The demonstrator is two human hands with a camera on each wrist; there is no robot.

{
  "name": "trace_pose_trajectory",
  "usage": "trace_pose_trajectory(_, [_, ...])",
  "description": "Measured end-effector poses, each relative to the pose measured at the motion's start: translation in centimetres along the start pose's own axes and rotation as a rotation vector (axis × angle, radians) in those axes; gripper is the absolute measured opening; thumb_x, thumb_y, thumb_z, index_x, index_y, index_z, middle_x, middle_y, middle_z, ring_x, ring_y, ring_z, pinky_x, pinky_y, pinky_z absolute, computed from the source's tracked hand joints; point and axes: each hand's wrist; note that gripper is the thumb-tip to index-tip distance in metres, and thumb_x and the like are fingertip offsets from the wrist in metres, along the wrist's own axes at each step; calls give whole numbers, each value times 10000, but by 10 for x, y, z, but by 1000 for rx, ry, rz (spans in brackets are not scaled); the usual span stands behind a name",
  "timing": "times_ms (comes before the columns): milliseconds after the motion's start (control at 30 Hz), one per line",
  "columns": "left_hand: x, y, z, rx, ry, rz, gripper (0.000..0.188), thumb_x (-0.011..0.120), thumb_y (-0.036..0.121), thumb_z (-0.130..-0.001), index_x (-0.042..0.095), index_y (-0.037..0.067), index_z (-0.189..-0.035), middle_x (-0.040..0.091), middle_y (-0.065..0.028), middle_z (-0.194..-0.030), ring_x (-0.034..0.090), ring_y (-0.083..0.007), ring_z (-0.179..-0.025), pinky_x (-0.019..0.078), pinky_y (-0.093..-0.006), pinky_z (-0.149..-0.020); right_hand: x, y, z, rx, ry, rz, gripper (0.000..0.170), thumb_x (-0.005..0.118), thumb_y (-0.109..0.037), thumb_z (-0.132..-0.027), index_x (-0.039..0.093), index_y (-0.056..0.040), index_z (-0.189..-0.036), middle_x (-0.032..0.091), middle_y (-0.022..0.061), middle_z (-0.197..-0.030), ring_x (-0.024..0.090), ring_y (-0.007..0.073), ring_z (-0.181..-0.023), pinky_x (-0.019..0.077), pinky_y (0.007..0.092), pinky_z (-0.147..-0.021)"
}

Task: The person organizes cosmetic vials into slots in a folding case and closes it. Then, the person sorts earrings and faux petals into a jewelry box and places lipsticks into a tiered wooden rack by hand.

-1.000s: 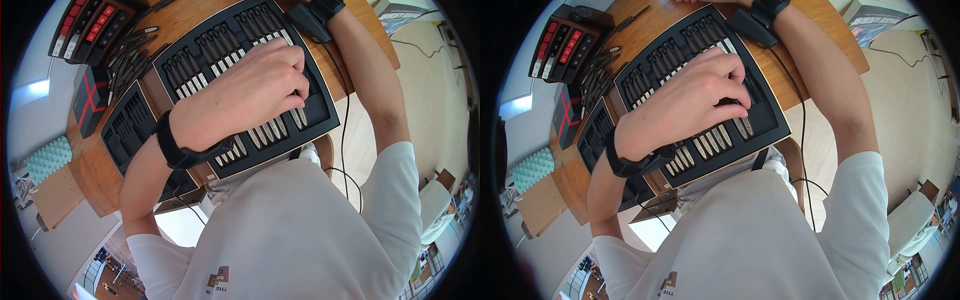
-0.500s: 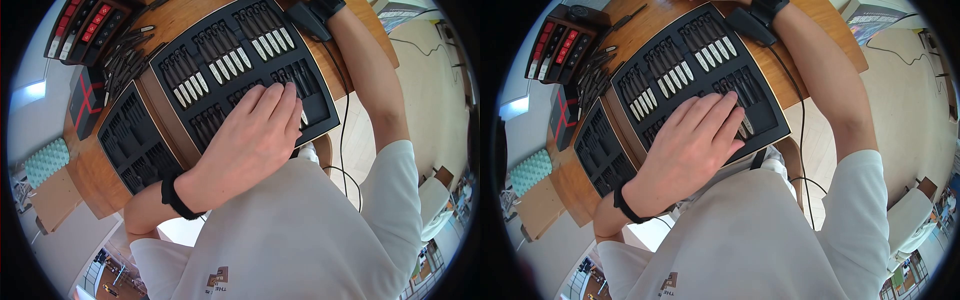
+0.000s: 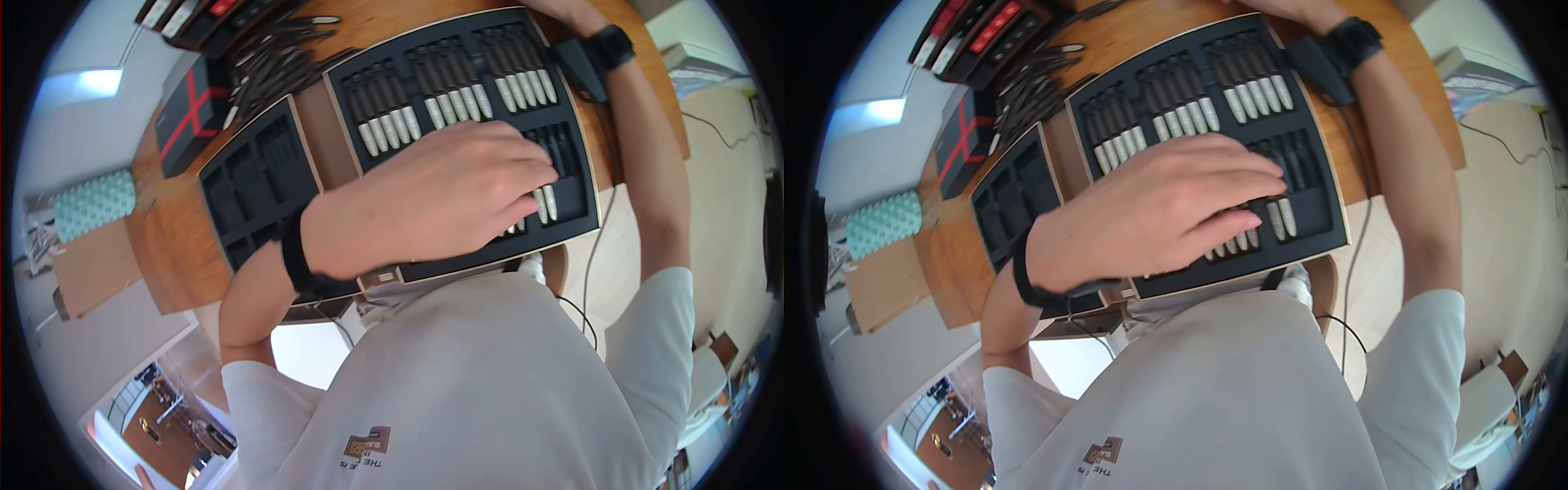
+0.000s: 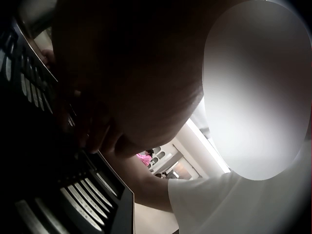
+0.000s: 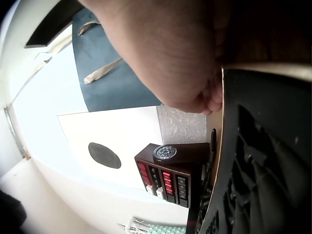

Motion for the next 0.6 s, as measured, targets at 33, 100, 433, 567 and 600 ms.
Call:
trace_pose_trajectory(33, [-9,-6,2,-22,-5,-15,283,742,129,-914,719,-40,-1140,723,-155,-1141,680,-305,-1044,559,-401,-929,-1,-2,0,23,-5,22,296,602,-237,-1081,732,-4,-1209,750,48,-1022,665,116,-887,551,265,-811])
trace_pose_trajectory(100, [-31,-15,3,-45,25,-13,240,732,132,-935,737,-6,-1131,741,-145,-1086,710,-304,-966,572,-389,-887,2,2,-1,42,-5,34,295,598,-236,-1084,730,-4,-1211,748,48,-1023,663,113,-891,550,261,-815])
trace_pose_trajectory(433, [-124,-122,5,-339,87,-805,447,634,120,-973,555,-52,-1378,603,-251,-1370,580,-407,-1273,466,-426,-1098,2,3,-2,62,-14,-18,291,592,-223,-1084,729,1,-1209,743,39,-1012,661,112,-893,550,264,-827])
trace_pose_trajectory(567, [-121,-120,3,-438,63,-795,410,640,119,-968,582,-48,-1338,622,-245,-1317,599,-406,-1226,488,-423,-1066,2,1,-1,74,-4,-2,299,602,-237,-1078,734,0,-1202,747,40,-1004,663,114,-884,552,267,-819])
trace_pose_trajectory(600, [-118,-123,5,-433,55,-787,410,640,119,-968,582,-48,-1338,622,-245,-1317,599,-406,-1226,488,-423,-1066,2,1,0,85,1,-4,299,602,-237,-1078,734,0,-1202,747,40,-1004,663,114,-884,552,267,-819])
Point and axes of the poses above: each hand's wrist, its own z-axis away from the middle knuckle, its own x-axis out of the palm, y = z × x
